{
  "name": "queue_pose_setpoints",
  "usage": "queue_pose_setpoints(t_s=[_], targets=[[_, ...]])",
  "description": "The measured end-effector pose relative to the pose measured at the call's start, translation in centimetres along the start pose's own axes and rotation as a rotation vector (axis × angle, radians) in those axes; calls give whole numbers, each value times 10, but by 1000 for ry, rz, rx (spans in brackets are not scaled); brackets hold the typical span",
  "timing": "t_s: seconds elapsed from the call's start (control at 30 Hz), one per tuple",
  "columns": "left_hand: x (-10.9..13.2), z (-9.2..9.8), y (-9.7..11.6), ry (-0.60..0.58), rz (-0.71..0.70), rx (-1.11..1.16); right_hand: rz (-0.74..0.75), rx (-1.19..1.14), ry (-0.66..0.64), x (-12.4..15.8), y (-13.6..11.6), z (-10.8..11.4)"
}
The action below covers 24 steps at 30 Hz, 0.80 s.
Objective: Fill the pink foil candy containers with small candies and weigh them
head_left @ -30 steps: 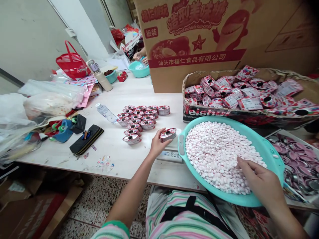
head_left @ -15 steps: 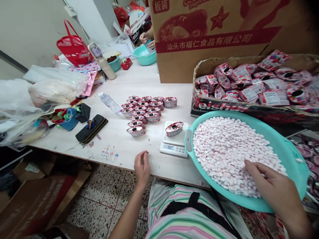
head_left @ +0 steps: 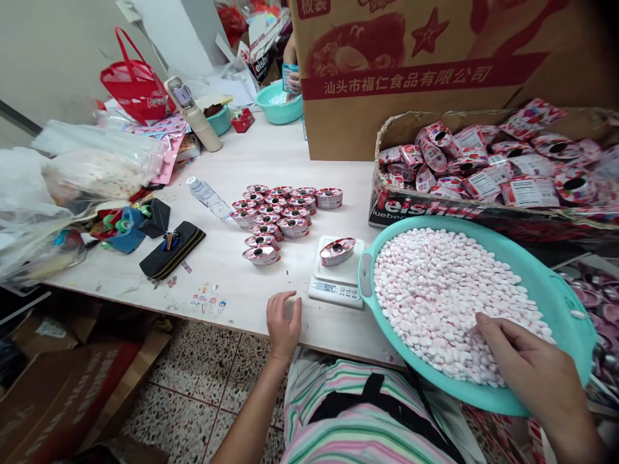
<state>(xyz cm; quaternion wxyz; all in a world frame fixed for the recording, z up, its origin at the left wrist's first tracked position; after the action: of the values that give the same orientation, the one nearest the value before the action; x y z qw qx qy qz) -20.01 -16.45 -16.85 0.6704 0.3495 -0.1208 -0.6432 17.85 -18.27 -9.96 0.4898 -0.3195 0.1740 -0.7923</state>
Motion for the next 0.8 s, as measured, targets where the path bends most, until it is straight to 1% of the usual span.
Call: queue_pose_setpoints(t_s=[0.1, 0.2, 0.3, 0.37, 0.4, 0.47, 0.57, 0.63, 0.7, 0.77, 0.8], targets=[[-32, -9, 23, -17, -95, -20, -32, -48, 57, 0, 3, 0], [-69, -28, 44, -65, -127, -46, -48, -135, 137, 0, 9, -1], [-99, -48, 56, -136, -123, -49, 32, -242, 192, -2, 12, -4], [-112, -54, 60, -187, -113, -27, 103, -293, 211, -2, 11, -6], [-116, -55, 61, -204, -114, -18, 143, -309, 214, -1, 10, -6], [-121, -49, 65, -198, -143, -22, 219, -319, 215, -1, 4, -5], [-123, -26, 81, -92, -275, -60, 273, -318, 194, -1, -2, -3], [-123, -9, 99, -20, -438, -65, 279, -315, 175, -2, -3, -2], [-121, 3, 121, 8, -632, -61, 291, -318, 166, -3, -4, -2], [-121, 5, 142, -7, -774, -72, 310, -327, 163, -4, -4, -2], [-121, 3, 151, -29, -810, -82, 317, -334, 163, -3, -5, -2]])
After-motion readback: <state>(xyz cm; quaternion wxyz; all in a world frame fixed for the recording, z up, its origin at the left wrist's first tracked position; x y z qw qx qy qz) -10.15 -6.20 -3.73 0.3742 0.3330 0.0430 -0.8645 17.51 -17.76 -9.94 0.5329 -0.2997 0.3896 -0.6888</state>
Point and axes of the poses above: each hand's wrist, its own x-axis away from the middle knuckle, its own z-axis out of the back of the hand, y = z × x, the point moved 1 cm from there along -x, towards the middle knuckle, and after that the axes turned 10 degrees about -y, right-handed, at the moved point
